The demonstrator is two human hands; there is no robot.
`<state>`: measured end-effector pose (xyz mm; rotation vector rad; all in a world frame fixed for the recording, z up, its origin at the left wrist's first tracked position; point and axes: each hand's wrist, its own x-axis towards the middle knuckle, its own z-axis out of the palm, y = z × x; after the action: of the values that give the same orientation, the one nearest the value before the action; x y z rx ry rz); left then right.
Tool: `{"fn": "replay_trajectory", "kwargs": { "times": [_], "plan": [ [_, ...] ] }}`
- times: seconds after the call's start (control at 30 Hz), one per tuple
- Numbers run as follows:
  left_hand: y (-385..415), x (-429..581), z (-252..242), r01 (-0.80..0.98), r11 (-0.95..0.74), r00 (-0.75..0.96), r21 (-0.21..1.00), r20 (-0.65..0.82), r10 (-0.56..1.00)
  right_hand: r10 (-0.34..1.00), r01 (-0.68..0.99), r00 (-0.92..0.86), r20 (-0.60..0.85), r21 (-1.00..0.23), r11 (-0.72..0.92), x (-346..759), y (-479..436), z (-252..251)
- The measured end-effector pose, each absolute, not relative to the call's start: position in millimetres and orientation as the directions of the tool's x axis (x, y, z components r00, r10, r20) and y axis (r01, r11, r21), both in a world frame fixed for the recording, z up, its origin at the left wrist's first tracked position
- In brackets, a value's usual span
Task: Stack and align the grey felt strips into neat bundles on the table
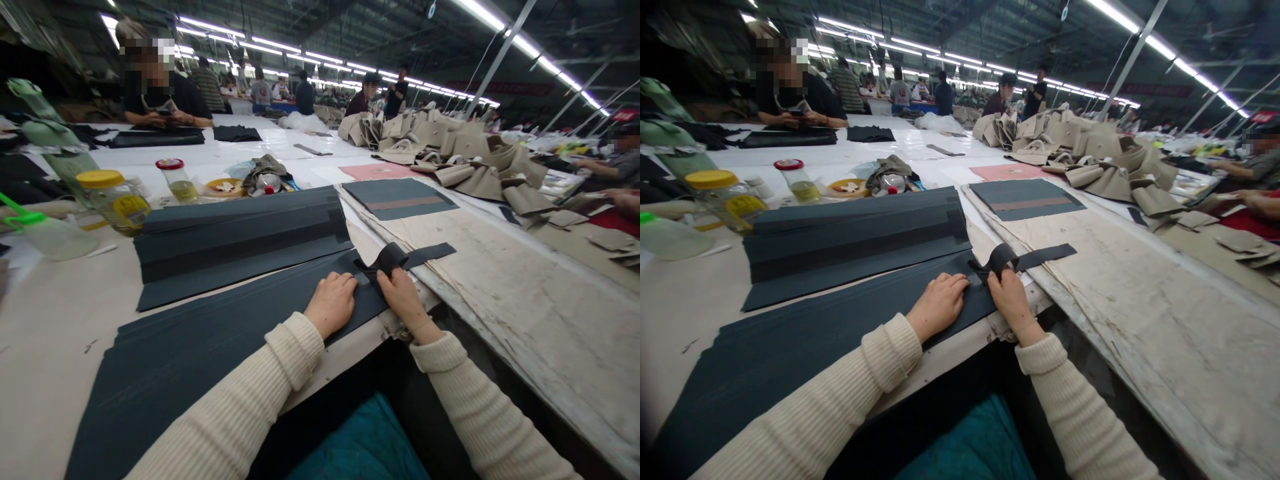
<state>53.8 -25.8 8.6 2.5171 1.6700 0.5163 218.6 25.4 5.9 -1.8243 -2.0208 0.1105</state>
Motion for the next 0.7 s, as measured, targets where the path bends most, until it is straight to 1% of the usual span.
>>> {"fn": "replay_trajectory", "kwargs": {
  "times": [0.07,0.13,0.2,0.27,0.4,0.5,0.57,0.7],
  "plan": [
    [-25.8,53.9,9.7,0.879,-0.401,0.347,0.259,0.23,0.909,0.969,0.927,-0.077,0.236,-0.341,0.156,218.9,25.1,8.1],
    [-25.1,53.7,11.0,0.876,-0.397,0.345,0.274,0.22,0.913,0.959,0.909,-0.161,0.235,-0.343,0.236,218.4,25.2,10.9],
    [-23.5,53.3,12.3,0.873,-0.397,0.347,0.284,0.212,0.914,0.938,0.894,-0.252,0.238,-0.314,0.32,215.6,25.1,14.1],
    [-21.0,52.9,13.3,0.872,-0.396,0.349,0.287,0.202,0.915,0.925,0.906,-0.301,0.233,-0.234,0.354,210.1,24.6,17.3],
    [-15.0,53.3,14.7,0.875,-0.394,0.352,0.283,0.187,0.917,0.931,0.944,-0.322,0.172,-0.016,0.33,198.4,24.2,21.8],
    [-12.4,55.3,15.7,0.879,-0.397,0.359,0.264,0.182,0.915,0.932,0.939,-0.343,0.12,0.08,0.335,196.5,26.2,21.4],
    [-12.2,57.0,16.2,0.887,-0.391,0.356,0.246,0.174,0.918,0.927,0.934,-0.354,0.127,0.102,0.343,198.3,28.0,18.9],
    [-12.7,60.0,15.6,0.902,-0.377,0.346,0.208,0.17,0.923,0.931,0.947,-0.322,0.174,0.081,0.312,202.5,29.1,12.2]
  ]
}}
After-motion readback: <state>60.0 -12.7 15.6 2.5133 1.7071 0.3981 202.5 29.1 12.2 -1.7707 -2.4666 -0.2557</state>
